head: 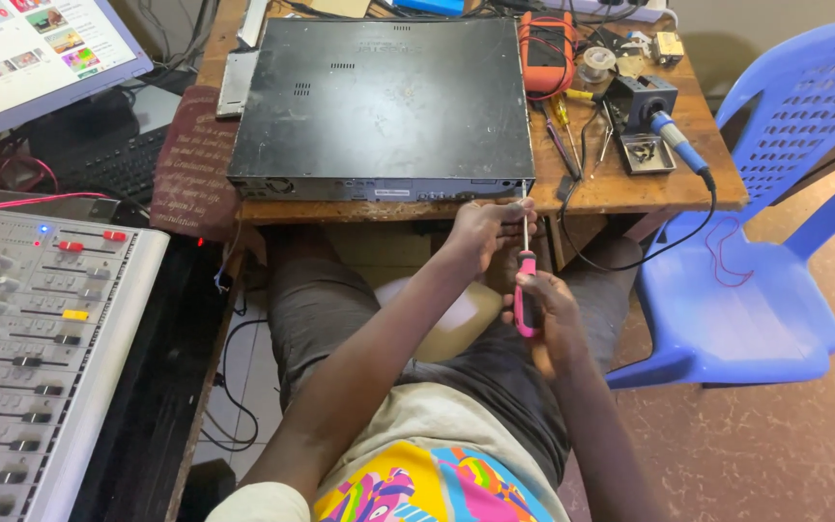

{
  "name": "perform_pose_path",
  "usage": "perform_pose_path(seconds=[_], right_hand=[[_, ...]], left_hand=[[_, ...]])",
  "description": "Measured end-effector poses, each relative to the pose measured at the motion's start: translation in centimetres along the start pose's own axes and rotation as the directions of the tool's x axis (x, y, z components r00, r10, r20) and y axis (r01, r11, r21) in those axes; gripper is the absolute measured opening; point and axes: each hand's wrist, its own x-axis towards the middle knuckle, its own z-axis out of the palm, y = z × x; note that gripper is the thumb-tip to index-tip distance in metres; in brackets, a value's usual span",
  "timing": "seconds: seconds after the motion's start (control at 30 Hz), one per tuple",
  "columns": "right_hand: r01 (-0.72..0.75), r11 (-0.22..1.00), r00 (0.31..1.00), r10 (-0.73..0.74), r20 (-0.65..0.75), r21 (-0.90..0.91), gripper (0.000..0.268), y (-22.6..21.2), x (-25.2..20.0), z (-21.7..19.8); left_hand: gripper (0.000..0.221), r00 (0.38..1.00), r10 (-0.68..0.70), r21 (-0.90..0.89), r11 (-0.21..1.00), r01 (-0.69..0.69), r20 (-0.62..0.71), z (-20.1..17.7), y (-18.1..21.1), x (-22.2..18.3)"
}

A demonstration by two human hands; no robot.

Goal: Disassembling an electronic device using a screwdriver and testing components with a multimeter.

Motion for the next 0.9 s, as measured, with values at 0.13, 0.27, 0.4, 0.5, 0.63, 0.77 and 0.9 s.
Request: perform_pose_path(seconds=[0.13, 0.27, 0.4, 0.5, 0.63, 0.77, 0.9], right_hand=[[0.041, 0.997, 0.999, -0.041, -0.006, 0.063, 0.033, -0.1, -2.2, 1.9], [-0.107, 0.923, 0.992, 0.073, 0.104, 0.370, 0.031, 0.5, -1.3, 2.0], [-0.236, 0.821, 0.963, 0.126, 0.237, 0.521, 0.024, 0.4, -0.5, 1.7], [-0.170, 0.873, 0.979, 0.097, 0.179, 0.457, 0.033, -1.1, -2.6, 3.2], [-0.026, 0.967, 1.000, 0.025, 0.005, 0.252, 0.035, -1.5, -2.2, 2.1], [0.264, 0.944, 0.949, -0.291, -0.123, -0.198, 0.045, -2.8, -4.0, 2.7], [0.256, 0.964, 0.960, -0.263, -0.101, -0.078, 0.033, -1.1, -0.6, 0.6]], left_hand=[[0.022, 0.998, 0.006, 0.018, 1.000, -0.005, -0.062, 1.1, 1.3, -1.7], [0.030, 0.999, -0.022, 0.009, 1.000, 0.021, 0.023, 0.4, 0.6, -0.8], [0.031, 0.989, -0.048, 0.028, 0.999, 0.045, 0.141, 0.9, 2.6, -3.5], [0.028, 0.991, -0.004, 0.026, 1.000, 0.000, 0.137, 1.0, 2.7, -3.2], [0.030, 0.991, 0.022, 0.007, 1.000, -0.024, 0.131, 0.5, 1.1, -0.5], [0.027, 0.996, 0.038, 0.029, 0.999, -0.041, 0.086, 1.1, 1.0, -0.6], [0.034, 0.960, 0.271, 0.399, 0.889, -0.225, -0.063, 2.5, 2.6, -2.4]])
